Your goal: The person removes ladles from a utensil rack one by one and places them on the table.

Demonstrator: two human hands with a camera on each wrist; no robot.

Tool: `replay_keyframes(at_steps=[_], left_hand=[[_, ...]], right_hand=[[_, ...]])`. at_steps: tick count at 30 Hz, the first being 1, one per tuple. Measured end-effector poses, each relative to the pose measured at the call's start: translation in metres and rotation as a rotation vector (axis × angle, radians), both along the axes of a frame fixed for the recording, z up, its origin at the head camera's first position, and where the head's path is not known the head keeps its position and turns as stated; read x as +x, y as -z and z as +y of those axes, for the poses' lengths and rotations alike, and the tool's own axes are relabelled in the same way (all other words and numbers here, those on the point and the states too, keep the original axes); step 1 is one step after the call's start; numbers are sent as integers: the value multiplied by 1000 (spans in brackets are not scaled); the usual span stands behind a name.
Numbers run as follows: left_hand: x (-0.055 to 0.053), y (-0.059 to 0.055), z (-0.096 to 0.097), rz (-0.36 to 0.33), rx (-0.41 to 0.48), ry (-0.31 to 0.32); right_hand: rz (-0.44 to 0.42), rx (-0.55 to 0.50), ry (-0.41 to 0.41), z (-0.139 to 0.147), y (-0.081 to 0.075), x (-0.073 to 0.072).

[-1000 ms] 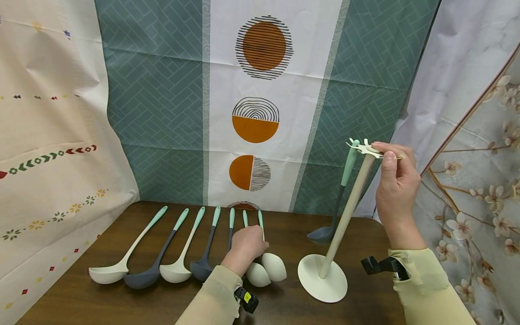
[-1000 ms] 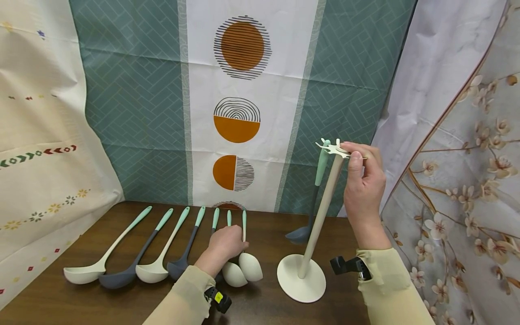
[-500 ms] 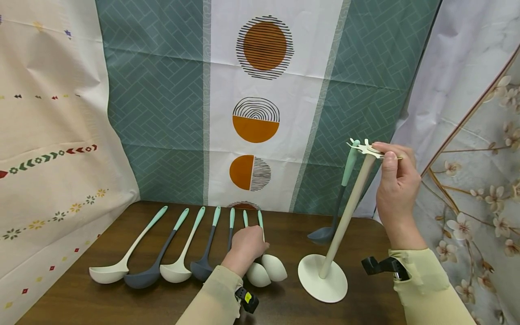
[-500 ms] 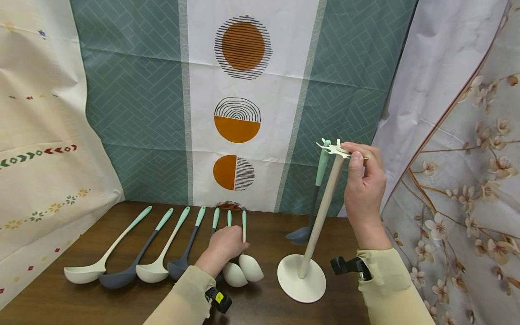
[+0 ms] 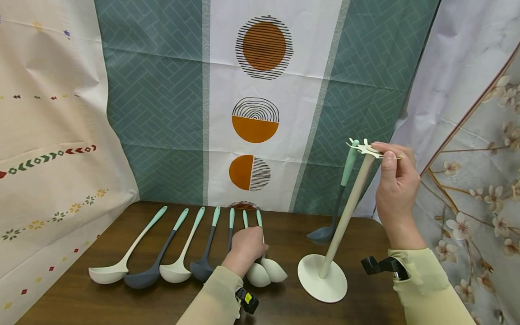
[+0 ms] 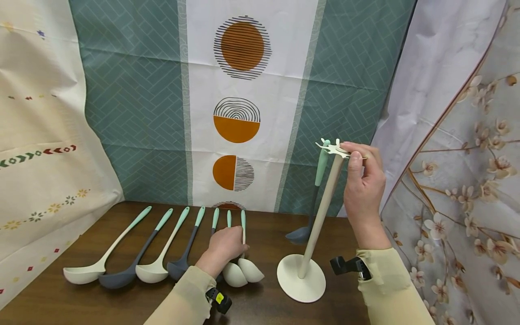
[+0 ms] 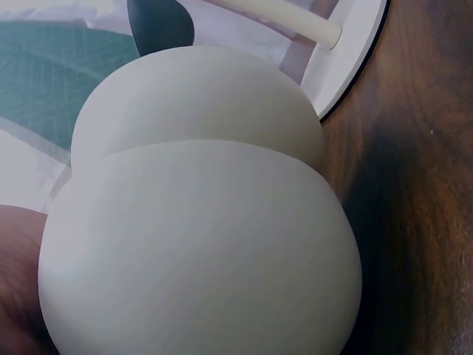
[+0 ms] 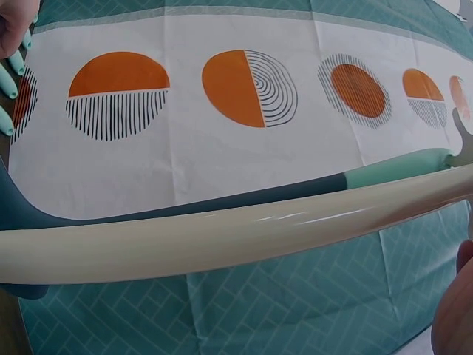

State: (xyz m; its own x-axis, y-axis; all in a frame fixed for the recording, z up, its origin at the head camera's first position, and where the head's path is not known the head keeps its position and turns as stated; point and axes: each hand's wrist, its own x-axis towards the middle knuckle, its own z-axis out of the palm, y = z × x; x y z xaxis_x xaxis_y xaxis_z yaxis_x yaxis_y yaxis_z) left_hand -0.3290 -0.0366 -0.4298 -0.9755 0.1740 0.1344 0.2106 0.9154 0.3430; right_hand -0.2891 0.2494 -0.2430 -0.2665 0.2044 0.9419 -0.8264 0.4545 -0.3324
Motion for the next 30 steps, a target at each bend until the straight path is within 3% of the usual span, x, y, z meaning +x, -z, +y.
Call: replay_keyframes(at_steps=[8, 17, 30], left_hand=[[2, 0, 0, 11, 5, 22], [0, -4, 1, 29, 6, 51], [8, -24, 7, 113, 8, 84]], right_hand=[[-1, 6, 20, -3, -2, 3], [21, -4, -15, -4, -4, 3], [-25, -13, -57, 6, -5, -3]])
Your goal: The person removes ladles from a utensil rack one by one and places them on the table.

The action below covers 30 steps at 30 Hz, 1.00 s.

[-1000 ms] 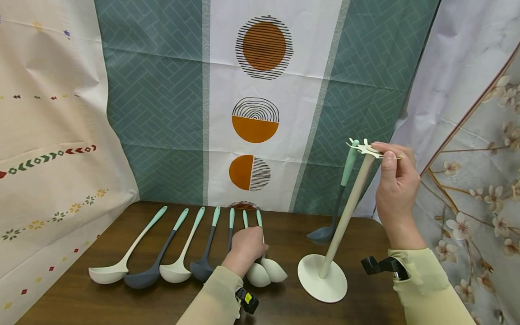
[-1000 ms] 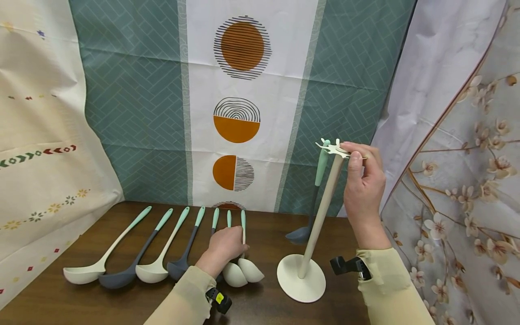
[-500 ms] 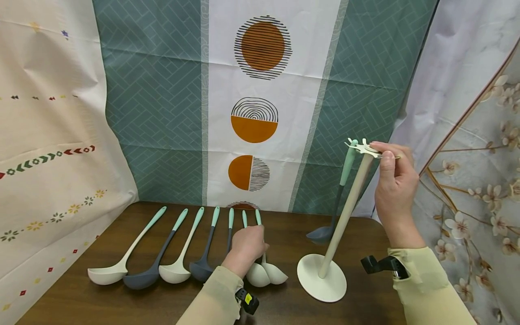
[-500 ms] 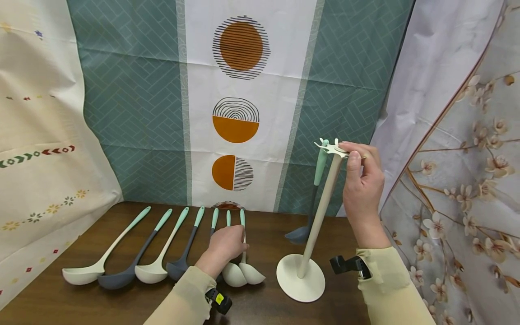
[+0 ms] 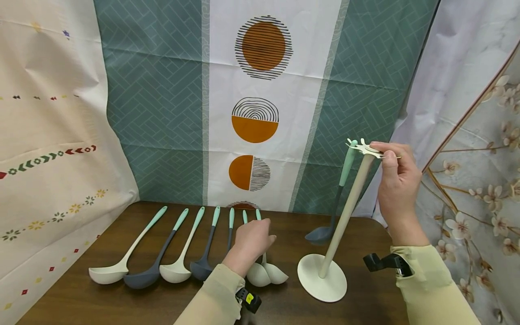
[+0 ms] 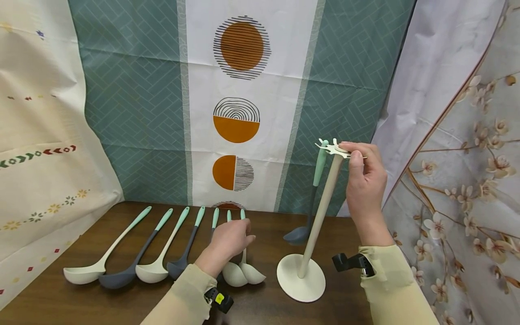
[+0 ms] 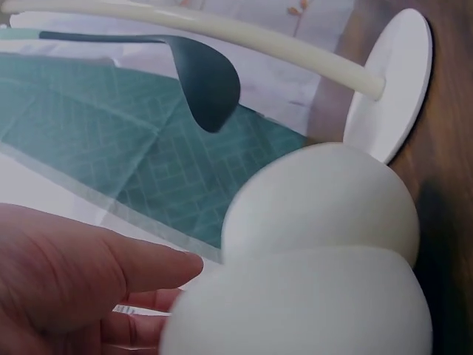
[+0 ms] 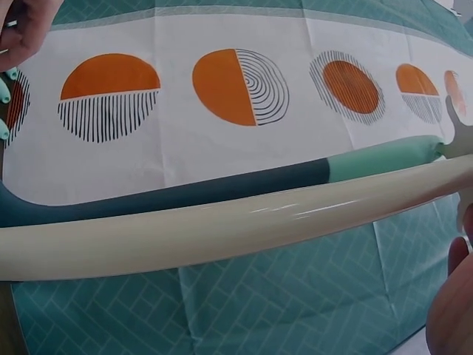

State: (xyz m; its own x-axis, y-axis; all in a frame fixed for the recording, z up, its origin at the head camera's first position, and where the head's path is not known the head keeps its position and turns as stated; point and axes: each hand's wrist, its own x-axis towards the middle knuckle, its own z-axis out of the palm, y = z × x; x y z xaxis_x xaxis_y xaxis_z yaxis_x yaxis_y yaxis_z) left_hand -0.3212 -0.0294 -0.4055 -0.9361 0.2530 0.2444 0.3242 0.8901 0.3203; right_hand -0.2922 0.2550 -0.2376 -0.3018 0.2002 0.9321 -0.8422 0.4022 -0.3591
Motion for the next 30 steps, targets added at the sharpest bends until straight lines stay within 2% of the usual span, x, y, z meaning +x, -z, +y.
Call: replay_keyframes(at_steps=[9, 15, 20, 22, 26, 30], left_hand=[[6, -14, 5, 15, 30, 53], [12, -23, 8, 39, 75, 130], [16, -30, 10, 66, 123, 182], [18, -33, 11, 79, 142, 198], [22, -39, 15, 96, 184, 232], [25, -45, 19, 98, 224, 253]], right_hand=[[-36, -24, -52, 1, -4, 0], [-60, 0, -75, 3, -6, 3], [-58, -1, -146, 4, -8, 4], [-62, 4, -145, 4, -8, 4], [-82, 34, -85, 7, -10, 5], [-105, 0, -148, 9, -11, 5]])
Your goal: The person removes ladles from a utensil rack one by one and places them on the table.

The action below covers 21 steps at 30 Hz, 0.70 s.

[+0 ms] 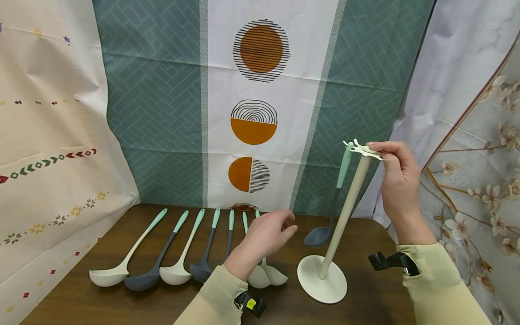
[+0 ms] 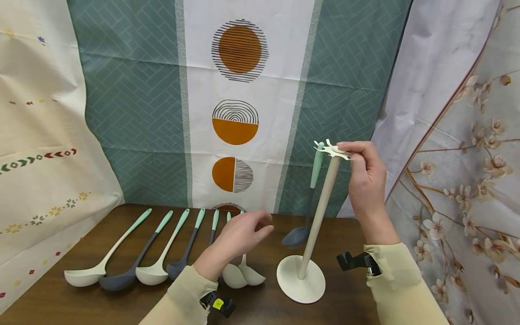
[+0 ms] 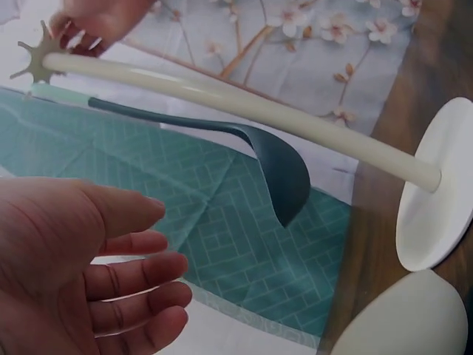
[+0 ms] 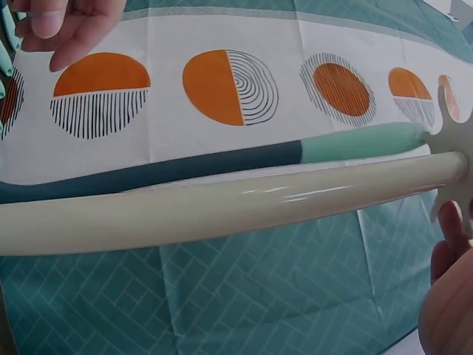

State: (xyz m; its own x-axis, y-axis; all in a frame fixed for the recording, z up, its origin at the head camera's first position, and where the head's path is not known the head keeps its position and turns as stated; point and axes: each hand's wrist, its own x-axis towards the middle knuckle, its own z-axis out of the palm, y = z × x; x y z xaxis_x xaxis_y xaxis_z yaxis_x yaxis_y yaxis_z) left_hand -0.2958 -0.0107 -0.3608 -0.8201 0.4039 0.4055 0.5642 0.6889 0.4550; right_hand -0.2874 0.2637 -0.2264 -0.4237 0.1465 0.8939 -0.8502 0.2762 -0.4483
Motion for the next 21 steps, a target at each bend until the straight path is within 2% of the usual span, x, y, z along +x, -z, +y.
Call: replay_keyframes(at_steps=[2, 4, 8, 17, 21], left_hand=[[1, -2, 2, -5, 18, 12], [3, -4, 3, -10, 33, 22], [5, -7, 4, -15, 54, 34], [9, -12, 7, -15, 76, 45], [10, -14, 7, -9, 80, 45]], right_hand=[[-8, -16, -33, 0, -1, 0], [-6, -7, -27, 0, -1, 1], [-4, 44, 59, -2, -3, 4], [-2, 146, 332, -5, -9, 20], [7, 235, 401, 1, -10, 23]])
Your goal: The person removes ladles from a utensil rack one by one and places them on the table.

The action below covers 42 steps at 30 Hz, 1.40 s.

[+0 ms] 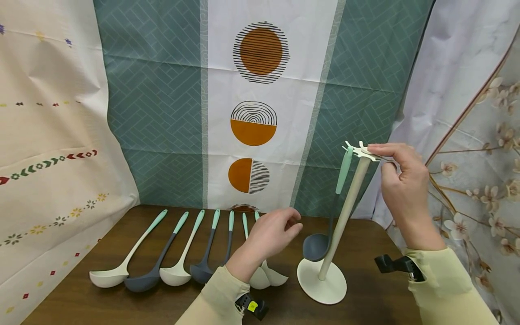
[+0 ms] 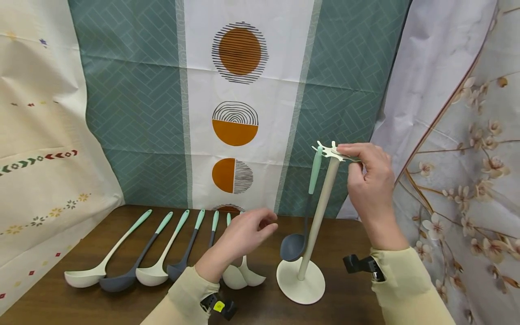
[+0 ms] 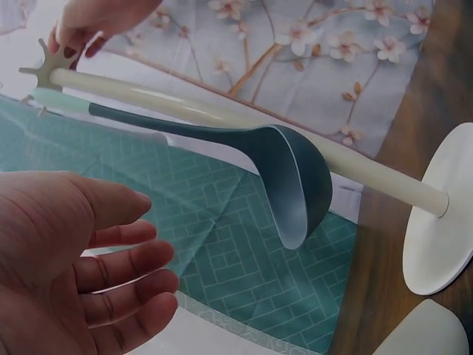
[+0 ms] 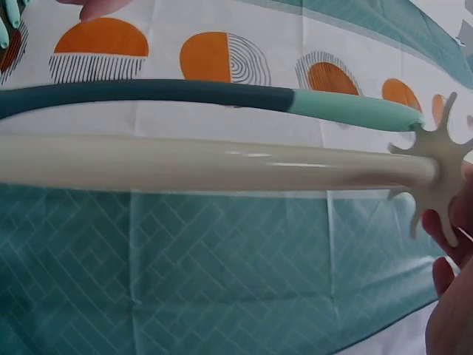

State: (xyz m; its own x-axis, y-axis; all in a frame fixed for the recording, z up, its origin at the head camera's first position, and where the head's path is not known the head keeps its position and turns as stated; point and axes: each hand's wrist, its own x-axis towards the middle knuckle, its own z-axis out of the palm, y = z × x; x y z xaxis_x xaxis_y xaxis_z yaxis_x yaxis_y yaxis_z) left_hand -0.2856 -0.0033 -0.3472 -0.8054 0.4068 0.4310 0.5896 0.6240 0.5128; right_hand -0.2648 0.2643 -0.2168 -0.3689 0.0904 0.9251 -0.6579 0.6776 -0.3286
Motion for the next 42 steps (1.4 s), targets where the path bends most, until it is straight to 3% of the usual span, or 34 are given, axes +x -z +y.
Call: replay_keyframes(at_steps=[6, 10, 19, 33, 42], left_hand=[[2, -2, 5, 13, 4, -1], [3, -4, 7, 27, 12, 1], [8, -7, 10, 42, 28, 18], [13, -10, 16, 71, 41, 50], [17, -12, 23, 62, 67, 89]], right_hand=[[-36, 178, -18, 9, -3, 9], [-58, 244, -26, 9, -4, 13], [-59, 192, 27, -1, -9, 13], [-35, 160, 32, 1, -9, 12], [-66, 152, 41, 0, -8, 14]])
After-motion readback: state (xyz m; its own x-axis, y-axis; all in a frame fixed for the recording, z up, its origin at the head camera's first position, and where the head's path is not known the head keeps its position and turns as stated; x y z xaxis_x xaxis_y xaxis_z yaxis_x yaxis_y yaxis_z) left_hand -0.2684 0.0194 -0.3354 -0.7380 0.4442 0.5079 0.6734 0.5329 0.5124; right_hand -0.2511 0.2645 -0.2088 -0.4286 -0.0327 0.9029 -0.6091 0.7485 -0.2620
